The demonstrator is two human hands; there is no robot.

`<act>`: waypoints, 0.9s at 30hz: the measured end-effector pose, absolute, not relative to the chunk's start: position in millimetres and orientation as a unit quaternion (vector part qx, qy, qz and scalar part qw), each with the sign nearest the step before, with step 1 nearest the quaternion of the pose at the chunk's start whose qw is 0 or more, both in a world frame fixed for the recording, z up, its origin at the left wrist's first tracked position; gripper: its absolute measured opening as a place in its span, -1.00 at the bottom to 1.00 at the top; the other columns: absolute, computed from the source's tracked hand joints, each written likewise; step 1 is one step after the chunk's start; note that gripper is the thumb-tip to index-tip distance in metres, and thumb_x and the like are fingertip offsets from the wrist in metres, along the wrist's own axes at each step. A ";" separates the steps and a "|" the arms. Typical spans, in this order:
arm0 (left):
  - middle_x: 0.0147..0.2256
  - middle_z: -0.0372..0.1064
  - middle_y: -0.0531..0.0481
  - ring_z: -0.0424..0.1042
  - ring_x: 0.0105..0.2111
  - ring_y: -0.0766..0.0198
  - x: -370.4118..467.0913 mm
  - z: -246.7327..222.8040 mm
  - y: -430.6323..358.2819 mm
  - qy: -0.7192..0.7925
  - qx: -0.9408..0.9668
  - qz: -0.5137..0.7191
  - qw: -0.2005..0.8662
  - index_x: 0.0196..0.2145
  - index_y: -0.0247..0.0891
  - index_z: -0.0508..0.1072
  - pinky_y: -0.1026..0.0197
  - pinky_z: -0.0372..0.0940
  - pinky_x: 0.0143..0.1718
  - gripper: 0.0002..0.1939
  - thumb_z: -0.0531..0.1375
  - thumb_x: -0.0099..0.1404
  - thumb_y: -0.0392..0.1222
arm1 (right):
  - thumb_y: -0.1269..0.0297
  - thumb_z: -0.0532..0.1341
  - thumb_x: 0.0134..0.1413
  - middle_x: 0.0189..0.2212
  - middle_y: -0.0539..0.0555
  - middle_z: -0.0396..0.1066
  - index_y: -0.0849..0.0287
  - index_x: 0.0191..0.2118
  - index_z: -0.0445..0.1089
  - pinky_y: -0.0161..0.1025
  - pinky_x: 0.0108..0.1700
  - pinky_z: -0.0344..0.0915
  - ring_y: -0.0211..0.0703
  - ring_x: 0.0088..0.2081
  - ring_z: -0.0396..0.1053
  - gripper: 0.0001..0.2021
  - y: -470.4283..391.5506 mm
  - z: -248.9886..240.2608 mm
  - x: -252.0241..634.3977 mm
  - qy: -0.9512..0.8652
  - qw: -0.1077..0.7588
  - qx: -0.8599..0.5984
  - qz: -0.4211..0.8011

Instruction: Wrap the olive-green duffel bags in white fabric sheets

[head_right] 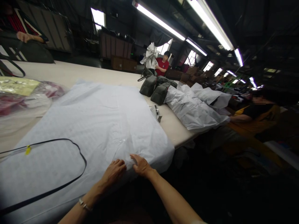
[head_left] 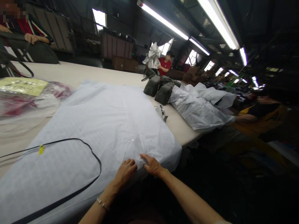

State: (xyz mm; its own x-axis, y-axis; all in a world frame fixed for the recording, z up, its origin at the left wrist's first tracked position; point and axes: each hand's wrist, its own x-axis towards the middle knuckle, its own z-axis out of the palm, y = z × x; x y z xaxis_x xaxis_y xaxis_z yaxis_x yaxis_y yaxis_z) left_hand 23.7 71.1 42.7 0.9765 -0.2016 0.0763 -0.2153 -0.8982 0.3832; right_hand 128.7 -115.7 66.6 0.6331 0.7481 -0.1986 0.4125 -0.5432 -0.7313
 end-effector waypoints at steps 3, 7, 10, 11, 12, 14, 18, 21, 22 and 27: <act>-0.17 0.36 -0.05 0.29 -0.16 0.12 15.0 38.0 63.3 -0.149 0.970 0.024 0.192 -0.16 -0.13 0.42 0.06 0.16 -0.11 -0.82 0.06 0.36 -0.29 | 0.40 0.04 0.06 -0.02 0.09 0.50 0.18 0.03 0.45 -0.13 0.17 0.25 -0.10 0.05 0.40 -0.58 -108.6 78.0 143.2 -0.306 0.353 -0.835 0.290; -0.25 0.39 -0.03 0.32 -0.21 0.15 5.4 32.8 52.3 -0.199 0.960 0.024 0.197 -0.25 -0.15 0.44 0.10 0.16 -0.15 -0.90 0.11 0.35 -0.25 | 0.12 0.06 0.19 -0.07 0.08 0.54 0.19 -0.04 0.50 -0.15 0.06 0.33 -0.06 -0.02 0.45 -0.61 -101.0 91.9 153.9 -0.281 0.365 -0.819 0.343; -0.35 0.40 0.06 0.34 -0.33 0.23 -2.6 36.8 50.7 -0.223 0.950 0.019 0.217 -0.37 -0.14 0.43 0.17 0.19 -0.24 -0.89 0.15 0.33 -0.19 | -0.03 0.00 0.24 -0.14 0.08 0.57 0.20 -0.13 0.55 -0.15 0.07 0.31 -0.06 -0.06 0.47 -0.52 -98.9 92.9 152.4 -0.283 0.364 -0.808 0.365; -0.38 0.39 0.08 0.34 -0.37 0.26 -4.9 39.6 52.2 -0.222 0.948 0.020 0.226 -0.38 -0.13 0.42 0.19 0.20 -0.28 -0.87 0.13 0.35 -0.17 | -0.04 0.01 0.23 -0.17 0.07 0.58 0.19 -0.17 0.56 -0.15 0.07 0.31 -0.05 -0.07 0.48 -0.51 -98.6 91.4 151.1 -0.285 0.362 -0.808 0.367; -0.39 0.39 0.08 0.34 -0.39 0.28 -6.3 42.6 54.5 -0.212 0.948 0.024 0.235 -0.37 -0.13 0.41 0.21 0.21 -0.30 -0.83 0.09 0.37 -0.16 | -0.04 0.03 0.22 -0.20 0.06 0.58 0.19 -0.20 0.57 -0.15 0.05 0.32 -0.04 -0.09 0.49 -0.53 -98.4 89.2 149.8 -0.288 0.358 -0.809 0.366; -0.34 0.40 0.04 0.37 -0.36 0.29 -5.0 47.8 60.6 -0.170 0.952 0.040 0.251 -0.28 -0.13 0.41 0.23 0.25 -0.28 -0.75 -0.05 0.44 -0.19 | 0.02 0.11 0.17 -0.24 0.04 0.59 0.18 -0.23 0.58 -0.15 0.02 0.34 0.01 -0.12 0.50 -0.61 -98.6 84.1 147.4 -0.298 0.350 -0.813 0.358; -0.08 0.37 -0.06 0.38 -0.10 0.25 15.5 47.7 68.8 -0.111 0.955 0.059 0.269 0.05 -0.12 0.32 0.20 0.30 -0.06 -0.63 -0.13 0.41 -0.31 | 0.19 0.12 0.15 -0.08 0.03 0.54 0.10 -0.07 0.53 -0.17 0.11 0.28 -0.04 0.01 0.44 -0.68 -101.2 77.3 142.5 -0.329 0.353 -0.811 0.330; -0.08 0.39 -0.04 0.37 -0.13 0.22 32.6 40.2 65.4 -0.116 0.959 0.043 0.255 0.15 -0.08 0.25 0.16 0.32 -0.06 -0.48 -0.06 0.29 -0.44 | 0.27 0.08 0.16 0.06 0.06 0.45 0.09 0.10 0.40 -0.18 0.18 0.23 -0.09 0.10 0.37 -0.59 -105.2 77.6 135.5 -0.336 0.366 -0.812 0.306; -0.11 0.40 -0.03 0.37 -0.17 0.22 35.7 36.8 63.3 -0.116 0.962 0.038 0.246 0.14 -0.08 0.27 0.16 0.32 -0.09 -0.45 -0.05 0.26 -0.47 | 0.30 0.09 0.14 0.06 0.07 0.45 0.10 0.13 0.37 -0.17 0.18 0.24 -0.10 0.10 0.38 -0.57 -106.8 78.6 133.2 -0.336 0.372 -0.812 0.299; -0.15 0.43 -0.02 0.39 -0.21 0.18 26.6 4.5 63.1 -0.122 0.970 0.059 0.201 -0.18 -0.09 0.45 0.17 0.34 -0.17 -0.72 0.07 0.25 -0.39 | 0.29 0.14 0.11 -0.14 0.04 0.57 0.09 0.02 0.45 -0.19 0.07 0.36 -0.11 -0.07 0.50 -0.64 -117.6 90.5 156.8 -0.328 0.456 -0.796 0.226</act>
State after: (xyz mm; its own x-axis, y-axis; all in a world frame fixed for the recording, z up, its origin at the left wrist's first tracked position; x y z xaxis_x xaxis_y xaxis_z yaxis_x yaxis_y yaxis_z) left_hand 26.6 63.1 4.5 0.9632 -0.2136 0.1632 -0.2609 -0.8890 0.3764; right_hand 156.8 -117.6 90.5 0.6824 0.7284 -0.0609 0.3163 -0.3694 -0.8738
